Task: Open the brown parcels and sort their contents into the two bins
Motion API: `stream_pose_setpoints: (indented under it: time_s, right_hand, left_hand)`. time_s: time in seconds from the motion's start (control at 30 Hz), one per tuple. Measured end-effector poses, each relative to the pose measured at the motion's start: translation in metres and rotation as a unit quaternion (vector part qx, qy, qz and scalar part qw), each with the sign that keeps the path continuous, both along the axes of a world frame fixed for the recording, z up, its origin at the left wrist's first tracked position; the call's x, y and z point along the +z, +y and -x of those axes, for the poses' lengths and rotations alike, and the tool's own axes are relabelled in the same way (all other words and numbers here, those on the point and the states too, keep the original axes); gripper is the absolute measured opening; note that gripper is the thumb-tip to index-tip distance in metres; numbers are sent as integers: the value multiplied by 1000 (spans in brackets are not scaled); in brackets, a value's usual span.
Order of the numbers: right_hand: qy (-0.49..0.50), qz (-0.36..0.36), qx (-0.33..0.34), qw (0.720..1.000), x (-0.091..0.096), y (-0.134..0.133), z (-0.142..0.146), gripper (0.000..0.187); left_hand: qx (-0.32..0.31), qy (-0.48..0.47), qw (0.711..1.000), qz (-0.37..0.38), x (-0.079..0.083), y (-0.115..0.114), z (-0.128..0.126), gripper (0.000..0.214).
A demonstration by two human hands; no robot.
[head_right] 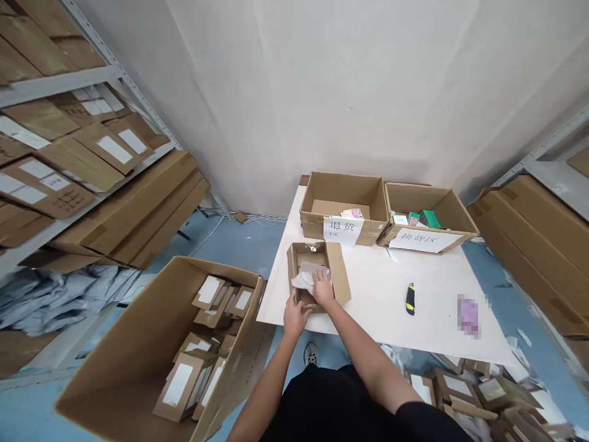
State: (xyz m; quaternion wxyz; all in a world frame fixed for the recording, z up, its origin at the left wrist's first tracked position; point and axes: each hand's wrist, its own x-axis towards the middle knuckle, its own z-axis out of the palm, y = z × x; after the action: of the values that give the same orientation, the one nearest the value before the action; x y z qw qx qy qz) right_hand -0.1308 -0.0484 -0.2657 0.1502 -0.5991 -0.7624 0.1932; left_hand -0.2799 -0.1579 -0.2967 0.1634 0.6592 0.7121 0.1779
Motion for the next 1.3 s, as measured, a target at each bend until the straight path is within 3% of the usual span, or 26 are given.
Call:
stream_pose_setpoints:
  time_s: [0.13, 0.23, 0.33, 0.4, 0.5, 0.6, 0.73, 0.87, 1.03, 1.13, 1.3]
  right_hand:
    - [10, -45, -32, 998, -16, -49, -27, 61]
    - [-11, -3, -30, 999, -22, -78, -49, 63]
    - [-28, 17, -76, 997, -24, -98, -57, 70]
    - [-34, 14, -124, 992, -23, -105, -59, 56]
    - [-25, 9, -187, 982, -17, -106, -67, 19]
    - [3, -21, -215, 976, -4, -106, -90, 11]
    - [31, -102, -228, 968, 26, -116, -139, 9]
    - [41, -182, -264, 946, 65, -139, -203, 9]
    - [21, -228, -365, 903, 97, -191, -308, 11]
    - [21, -230, -428, 873, 95, -236, -378, 11]
    - [20, -212, -521, 827, 72, -345, -480, 16]
  left_hand:
    - [-43, -5, 999, -5, -2, 5, 9, 13]
    - [-80, -20, 997, 3, 1, 20, 5, 24]
    - [-102, -40, 994, 2, 4, 33, -7, 40]
    - [-125, -55, 991, -2, 5, 37, -18, 32]
    - [-154, -66, 986, -6, 11, 37, -36, 8]
    - [-159, -72, 984, -29, 29, 38, -58, 7]
    - [-192, -100, 971, -99, 72, 45, -99, 13]
    - [-252, -122, 946, -165, 120, 47, -162, 23]
    - [-344, -125, 910, -193, 159, 27, -285, 19]
    - [-410, -127, 879, -206, 164, 1, -371, 16]
    - [-520, -110, 828, -179, 145, -68, -510, 14]
